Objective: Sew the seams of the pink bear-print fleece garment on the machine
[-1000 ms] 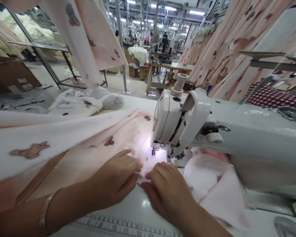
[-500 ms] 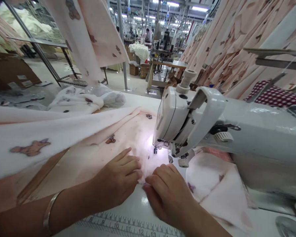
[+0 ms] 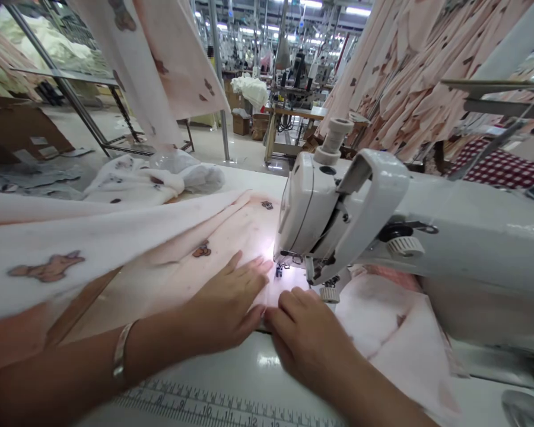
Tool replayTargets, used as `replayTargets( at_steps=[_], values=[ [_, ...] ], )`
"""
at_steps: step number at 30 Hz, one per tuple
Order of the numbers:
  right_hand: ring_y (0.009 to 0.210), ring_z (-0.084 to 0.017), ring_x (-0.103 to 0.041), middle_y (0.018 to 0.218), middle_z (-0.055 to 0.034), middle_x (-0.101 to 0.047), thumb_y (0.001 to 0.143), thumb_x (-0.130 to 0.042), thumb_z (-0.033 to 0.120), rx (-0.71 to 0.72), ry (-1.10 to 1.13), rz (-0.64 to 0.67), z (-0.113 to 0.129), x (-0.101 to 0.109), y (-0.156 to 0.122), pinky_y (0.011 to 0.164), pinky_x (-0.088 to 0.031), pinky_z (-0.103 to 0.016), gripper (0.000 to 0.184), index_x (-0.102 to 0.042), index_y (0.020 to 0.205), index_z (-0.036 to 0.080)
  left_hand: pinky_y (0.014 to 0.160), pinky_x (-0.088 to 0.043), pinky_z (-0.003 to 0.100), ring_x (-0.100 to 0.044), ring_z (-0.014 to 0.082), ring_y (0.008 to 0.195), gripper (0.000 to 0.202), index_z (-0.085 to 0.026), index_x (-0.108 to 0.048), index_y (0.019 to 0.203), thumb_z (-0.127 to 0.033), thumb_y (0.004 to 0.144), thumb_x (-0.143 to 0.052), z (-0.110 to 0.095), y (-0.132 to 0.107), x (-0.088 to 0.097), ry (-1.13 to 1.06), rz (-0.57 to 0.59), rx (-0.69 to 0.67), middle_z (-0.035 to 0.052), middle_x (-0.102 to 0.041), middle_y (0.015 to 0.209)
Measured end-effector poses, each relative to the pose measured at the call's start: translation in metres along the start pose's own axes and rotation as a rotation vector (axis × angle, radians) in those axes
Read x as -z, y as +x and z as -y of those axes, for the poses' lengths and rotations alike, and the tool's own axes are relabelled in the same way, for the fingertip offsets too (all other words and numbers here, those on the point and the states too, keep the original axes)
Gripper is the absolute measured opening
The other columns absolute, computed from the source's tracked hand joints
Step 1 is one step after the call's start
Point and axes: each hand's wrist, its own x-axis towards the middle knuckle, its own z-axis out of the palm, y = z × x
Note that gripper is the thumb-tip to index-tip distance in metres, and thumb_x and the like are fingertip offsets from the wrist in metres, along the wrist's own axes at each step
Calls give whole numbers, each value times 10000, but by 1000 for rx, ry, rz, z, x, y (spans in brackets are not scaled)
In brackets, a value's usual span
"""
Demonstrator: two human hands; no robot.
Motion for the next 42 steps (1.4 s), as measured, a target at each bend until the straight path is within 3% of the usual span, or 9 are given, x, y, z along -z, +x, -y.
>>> replayTargets(
  at_steps=[5,12,17,20,25,31,34,37,42],
  values=[
    [776,-182,-475,826,-50,-501,906,-388,203,-77,-24,72,-25,4,6,688,-373,-324,190,-576,880,190,1059,-143,590,-334,258,1279,297,-137,-466,1124,-246,859,-387,11,23,-3,-5,-32,8,128,-468,1309],
    [721,-177,-470,814,-49,-515,890,-431,218,-82,61,82,-20,1,-5,667,-376,-330,145,-574,876,195,1028,-134,636,-335,269,1270,329,-142,-434,1150,-220,831,-422,1,9,-2,-52,-30,-3,140,-460,1305],
    [706,-164,-510,824,-47,-579,887,-432,211,-106,148,34,-19,2,-6,659,-398,-327,176,-608,892,204,1053,-199,533,-485,216,1056,151,-138,-556,856,-169,865,-409,4,13,-5,46,-136,-130,97,-566,1064],
    [693,-166,-566,734,-20,-616,863,-478,278,-285,360,-56,-26,2,-5,650,-445,-312,176,-644,843,220,997,-317,426,-503,139,789,226,-147,-576,736,-118,871,-398,8,16,-11,33,-159,-253,41,-563,828],
    [602,-165,-604,649,-29,-639,916,-312,306,-568,426,-268,-44,-1,-6,554,-487,-285,389,-631,727,189,913,-373,387,-473,130,731,270,-147,-607,749,-156,907,-388,11,16,-13,-53,-148,-256,37,-562,806],
    [932,-283,-583,920,-78,-667,818,-528,385,-430,237,-148,-45,0,-17,820,-451,-462,235,-676,890,217,902,-361,366,-480,130,747,225,-138,-589,740,-195,903,-445,10,15,-8,-98,-136,-225,26,-580,808],
    [885,-270,-596,920,-85,-669,863,-467,362,-312,-34,-108,-45,0,-14,791,-456,-447,262,-686,866,219,868,-370,340,-493,129,759,235,-132,-585,720,-200,901,-452,14,21,-12,-117,-153,-215,30,-586,822],
    [831,-256,-603,826,-71,-670,857,-481,329,-325,-168,-134,-46,-2,-9,768,-456,-415,246,-686,770,226,840,-374,320,-496,138,779,212,-130,-605,747,-208,896,-476,20,32,-13,-95,-166,-178,36,-584,830],
    [830,-258,-603,860,-69,-672,858,-485,313,-314,-199,-90,-51,-5,-6,752,-459,-411,233,-667,968,217,677,-364,280,-448,142,716,198,-159,-623,761,-155,890,-472,39,44,15,31,39,-219,33,-528,767]
  ],
)
